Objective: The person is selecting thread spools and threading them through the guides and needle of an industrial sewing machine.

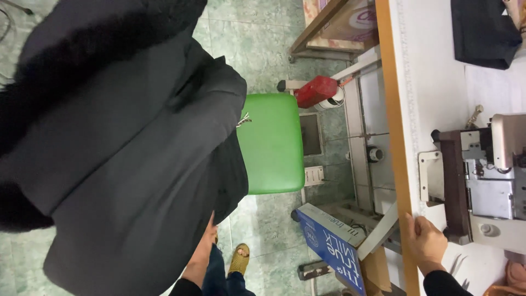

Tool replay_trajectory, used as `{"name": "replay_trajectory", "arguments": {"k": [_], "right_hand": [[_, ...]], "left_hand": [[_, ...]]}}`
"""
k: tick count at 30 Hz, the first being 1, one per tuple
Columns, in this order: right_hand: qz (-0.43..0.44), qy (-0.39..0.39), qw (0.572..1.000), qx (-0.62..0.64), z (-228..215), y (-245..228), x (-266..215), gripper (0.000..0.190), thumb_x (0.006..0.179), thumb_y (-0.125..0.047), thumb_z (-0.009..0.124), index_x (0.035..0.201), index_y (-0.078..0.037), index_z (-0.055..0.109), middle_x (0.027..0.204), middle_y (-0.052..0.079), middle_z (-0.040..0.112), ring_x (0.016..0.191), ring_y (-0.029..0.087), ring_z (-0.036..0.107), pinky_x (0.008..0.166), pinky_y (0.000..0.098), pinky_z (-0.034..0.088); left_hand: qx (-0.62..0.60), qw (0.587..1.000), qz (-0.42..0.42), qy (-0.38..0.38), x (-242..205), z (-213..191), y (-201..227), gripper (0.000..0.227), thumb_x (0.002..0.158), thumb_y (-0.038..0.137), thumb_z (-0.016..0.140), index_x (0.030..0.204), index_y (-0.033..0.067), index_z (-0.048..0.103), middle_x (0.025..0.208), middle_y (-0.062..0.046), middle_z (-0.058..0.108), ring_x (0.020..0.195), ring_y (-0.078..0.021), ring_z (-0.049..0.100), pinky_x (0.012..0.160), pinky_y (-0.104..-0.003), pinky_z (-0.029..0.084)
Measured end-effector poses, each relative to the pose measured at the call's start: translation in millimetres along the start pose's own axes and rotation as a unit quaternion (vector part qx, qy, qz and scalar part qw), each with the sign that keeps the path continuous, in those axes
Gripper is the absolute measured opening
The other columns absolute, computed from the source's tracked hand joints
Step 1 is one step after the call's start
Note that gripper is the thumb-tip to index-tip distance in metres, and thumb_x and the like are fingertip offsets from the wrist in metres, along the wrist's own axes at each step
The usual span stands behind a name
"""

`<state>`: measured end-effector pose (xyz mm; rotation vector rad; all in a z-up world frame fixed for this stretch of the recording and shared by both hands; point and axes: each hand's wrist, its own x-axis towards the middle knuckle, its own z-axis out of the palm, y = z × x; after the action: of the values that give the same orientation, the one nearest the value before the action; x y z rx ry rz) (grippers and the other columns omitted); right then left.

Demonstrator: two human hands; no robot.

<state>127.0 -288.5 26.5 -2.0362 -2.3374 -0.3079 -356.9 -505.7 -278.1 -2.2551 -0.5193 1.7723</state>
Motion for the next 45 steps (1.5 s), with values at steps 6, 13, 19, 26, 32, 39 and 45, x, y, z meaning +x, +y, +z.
{"name": "replay_trajectory", "arguments": {"k": [6,13,19,26,32,39,45], "right_hand": [[0.032,-0.006,0.999,0.013,1.4,-4.8,0.9,0.050,0.101,-0.031,0.054,0.062,-0.010,0.030,0.051,0.006,0.033,0.048,0.025,0.029,0.048,0.0419,0.026],[0.038,0.046,0.998,0.027,3.0,-9.9,3.3,0.052,0.099,-0.032,0.057,0.060,-0.012,0.029,0.051,0.002,0.028,0.047,0.021,0.027,0.048,0.0393,0.023],[0.088,0.051,0.988,0.114,33.1,-72.2,-13.3,0.044,0.095,-0.034,0.061,0.061,-0.013,0.043,0.055,0.001,0.042,0.051,0.019,0.039,0.051,0.0356,0.031],[0.080,-0.070,0.933,0.344,176.5,-143.6,37.2,0.046,0.097,-0.038,0.053,0.062,-0.014,0.035,0.056,-0.002,0.032,0.055,0.011,0.028,0.051,0.0329,0.026],[0.244,-0.109,0.901,0.341,402.0,-10.8,92.8,0.028,0.101,-0.035,0.052,0.083,-0.015,0.061,0.071,0.001,0.055,0.065,0.015,0.052,0.059,0.0333,0.045],[0.290,-0.168,0.922,0.193,469.3,75.4,153.5,0.030,0.094,-0.009,0.043,0.067,-0.020,0.034,0.062,-0.003,0.031,0.055,0.013,0.028,0.050,0.0321,0.022],[0.223,-0.151,0.959,0.082,577.9,193.2,188.5,0.045,0.101,-0.024,0.037,0.087,0.010,0.064,0.085,0.025,0.063,0.079,0.041,0.060,0.070,0.0507,0.042]], "left_hand": [[0.471,0.856,0.201,-0.065,4.7,5.8,-1.4,0.052,0.094,0.045,0.047,0.133,0.0153,0.030,0.135,-0.005,0.025,0.113,-0.0287,0.024,0.089,-0.055,0.030],[0.858,0.382,0.332,-0.087,-24.8,-7.0,-45.2,0.027,0.096,0.026,0.045,0.106,0.0067,0.061,0.096,-0.015,0.067,0.076,-0.0266,0.067,0.063,-0.036,0.054],[0.854,0.352,0.354,-0.146,-68.3,-53.5,-89.2,0.052,0.106,0.050,0.039,0.104,0.0001,0.053,0.089,-0.013,0.058,0.069,-0.0217,0.058,0.066,-0.035,0.049],[0.842,0.140,0.394,-0.341,-11.0,-112.0,-68.2,0.023,0.090,0.020,0.060,0.109,0.0093,0.054,0.094,-0.007,0.060,0.077,-0.0163,0.061,0.071,-0.025,0.045],[0.742,-0.215,0.331,-0.543,53.7,-109.7,-123.5,0.017,0.088,0.023,0.060,0.099,0.0097,0.062,0.097,-0.005,0.064,0.093,-0.0221,0.062,0.085,-0.031,0.048],[0.718,-0.386,0.273,-0.510,162.3,-96.0,-159.4,0.022,0.088,0.029,0.059,0.104,0.0147,0.062,0.099,-0.006,0.063,0.089,-0.0292,0.058,0.080,-0.039,0.043],[0.575,-0.492,0.421,-0.500,205.7,-117.3,-151.8,0.032,0.088,0.051,0.057,0.076,0.0212,0.057,0.072,-0.002,0.051,0.063,-0.0238,0.054,0.058,-0.038,0.047]]}}
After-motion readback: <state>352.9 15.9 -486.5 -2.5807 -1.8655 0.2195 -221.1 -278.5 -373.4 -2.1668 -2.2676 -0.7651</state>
